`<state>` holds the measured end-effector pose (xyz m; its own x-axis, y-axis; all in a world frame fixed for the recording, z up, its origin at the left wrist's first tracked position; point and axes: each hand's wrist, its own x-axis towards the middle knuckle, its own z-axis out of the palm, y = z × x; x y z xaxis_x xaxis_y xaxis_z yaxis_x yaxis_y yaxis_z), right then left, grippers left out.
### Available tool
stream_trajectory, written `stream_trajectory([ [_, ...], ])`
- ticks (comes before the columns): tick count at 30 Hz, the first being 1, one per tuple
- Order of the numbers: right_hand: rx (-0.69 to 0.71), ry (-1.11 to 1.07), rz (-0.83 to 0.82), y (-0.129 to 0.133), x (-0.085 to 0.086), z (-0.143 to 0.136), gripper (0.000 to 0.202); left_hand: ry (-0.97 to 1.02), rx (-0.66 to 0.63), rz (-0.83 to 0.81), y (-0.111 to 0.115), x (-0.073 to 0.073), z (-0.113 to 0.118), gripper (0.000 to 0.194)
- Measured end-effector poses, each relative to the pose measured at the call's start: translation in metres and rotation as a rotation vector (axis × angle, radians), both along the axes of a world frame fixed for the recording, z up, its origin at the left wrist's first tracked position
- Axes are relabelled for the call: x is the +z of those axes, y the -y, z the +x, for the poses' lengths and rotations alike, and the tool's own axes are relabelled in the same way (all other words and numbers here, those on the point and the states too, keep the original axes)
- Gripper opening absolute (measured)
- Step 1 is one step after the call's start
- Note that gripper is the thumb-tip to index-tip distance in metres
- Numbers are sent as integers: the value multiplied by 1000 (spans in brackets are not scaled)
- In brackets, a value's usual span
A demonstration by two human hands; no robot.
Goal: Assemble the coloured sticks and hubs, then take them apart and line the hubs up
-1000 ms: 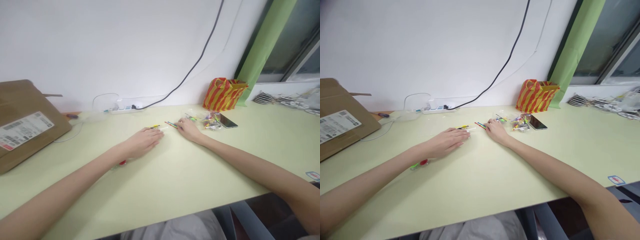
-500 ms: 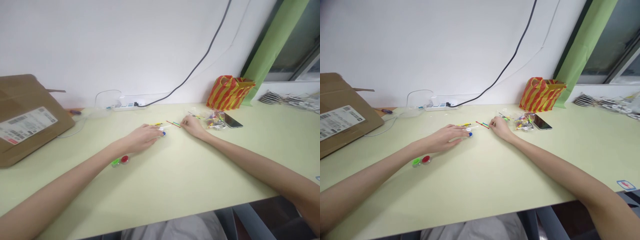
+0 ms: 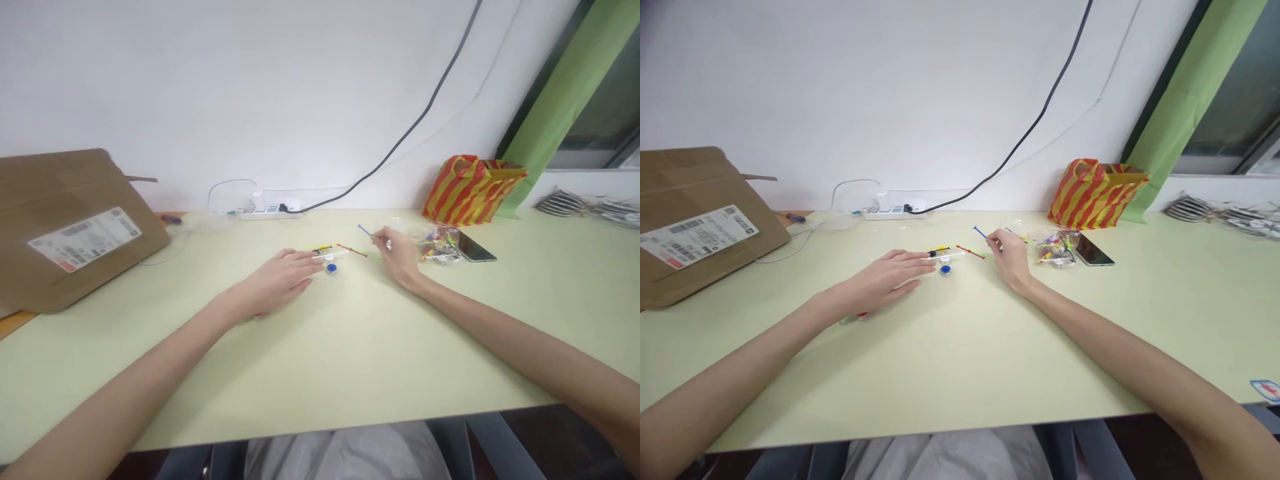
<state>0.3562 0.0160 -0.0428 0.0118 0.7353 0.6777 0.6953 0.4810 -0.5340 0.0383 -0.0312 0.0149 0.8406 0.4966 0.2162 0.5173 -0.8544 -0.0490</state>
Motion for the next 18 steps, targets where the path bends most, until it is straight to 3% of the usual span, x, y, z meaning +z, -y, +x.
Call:
stream_trajectory([
  [6, 263, -26, -22, 15, -2, -48, 11, -84, -6, -13, 0, -10, 4, 44],
  [10, 391, 11, -49, 13, -2, -60, 10, -86, -9, -47, 2, -13, 7, 45],
  [18, 413, 5, -118, 6, -2, -59, 10, -110, -18, -32, 2, -18, 10, 44],
])
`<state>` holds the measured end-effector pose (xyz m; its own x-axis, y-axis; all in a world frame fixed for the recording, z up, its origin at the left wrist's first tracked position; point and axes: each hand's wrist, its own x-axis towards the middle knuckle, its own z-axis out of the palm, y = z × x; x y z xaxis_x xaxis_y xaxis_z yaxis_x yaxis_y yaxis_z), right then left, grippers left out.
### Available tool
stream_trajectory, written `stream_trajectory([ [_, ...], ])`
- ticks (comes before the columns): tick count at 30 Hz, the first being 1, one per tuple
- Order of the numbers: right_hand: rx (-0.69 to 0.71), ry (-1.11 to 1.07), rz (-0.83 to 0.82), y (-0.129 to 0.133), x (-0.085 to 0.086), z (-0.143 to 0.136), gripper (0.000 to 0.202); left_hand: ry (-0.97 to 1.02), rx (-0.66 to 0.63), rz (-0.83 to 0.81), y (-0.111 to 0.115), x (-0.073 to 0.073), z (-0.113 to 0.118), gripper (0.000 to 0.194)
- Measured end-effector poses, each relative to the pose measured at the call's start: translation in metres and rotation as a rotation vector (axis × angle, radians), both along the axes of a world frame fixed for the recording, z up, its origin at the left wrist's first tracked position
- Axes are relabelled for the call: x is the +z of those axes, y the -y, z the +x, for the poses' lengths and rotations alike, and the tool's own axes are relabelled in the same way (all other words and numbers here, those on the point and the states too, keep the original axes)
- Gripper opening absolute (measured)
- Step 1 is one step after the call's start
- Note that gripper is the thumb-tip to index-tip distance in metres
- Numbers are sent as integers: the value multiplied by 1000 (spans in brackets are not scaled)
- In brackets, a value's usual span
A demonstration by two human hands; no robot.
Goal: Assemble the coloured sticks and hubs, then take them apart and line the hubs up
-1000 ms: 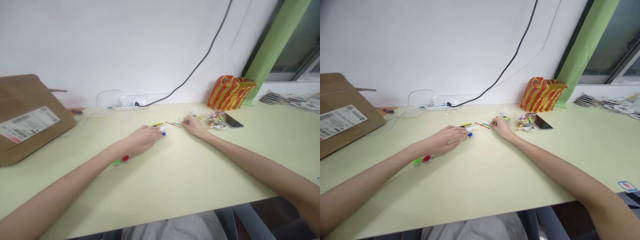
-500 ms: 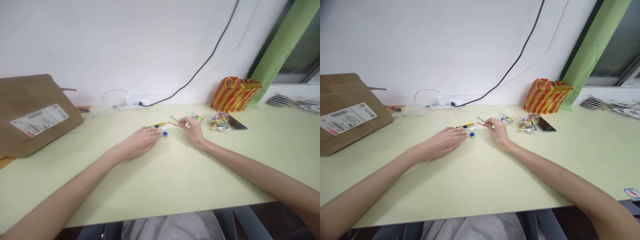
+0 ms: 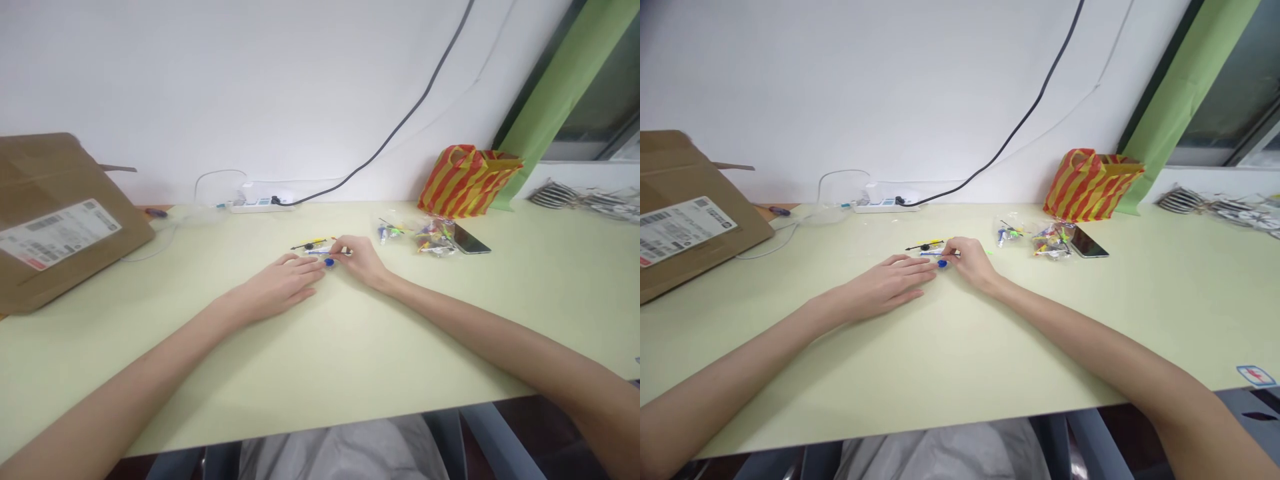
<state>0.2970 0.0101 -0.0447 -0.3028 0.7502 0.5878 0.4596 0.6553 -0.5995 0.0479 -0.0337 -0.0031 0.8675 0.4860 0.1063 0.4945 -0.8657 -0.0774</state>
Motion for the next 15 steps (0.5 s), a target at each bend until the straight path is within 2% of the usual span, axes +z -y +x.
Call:
stream_trajectory([
  [8, 26, 14, 23, 2, -2, -1, 19, -5, -9, 17, 3, 2, 1, 43],
  [15, 67, 39, 26, 2, -1, 1, 18, -46, -12, 57, 4, 3, 2, 42],
])
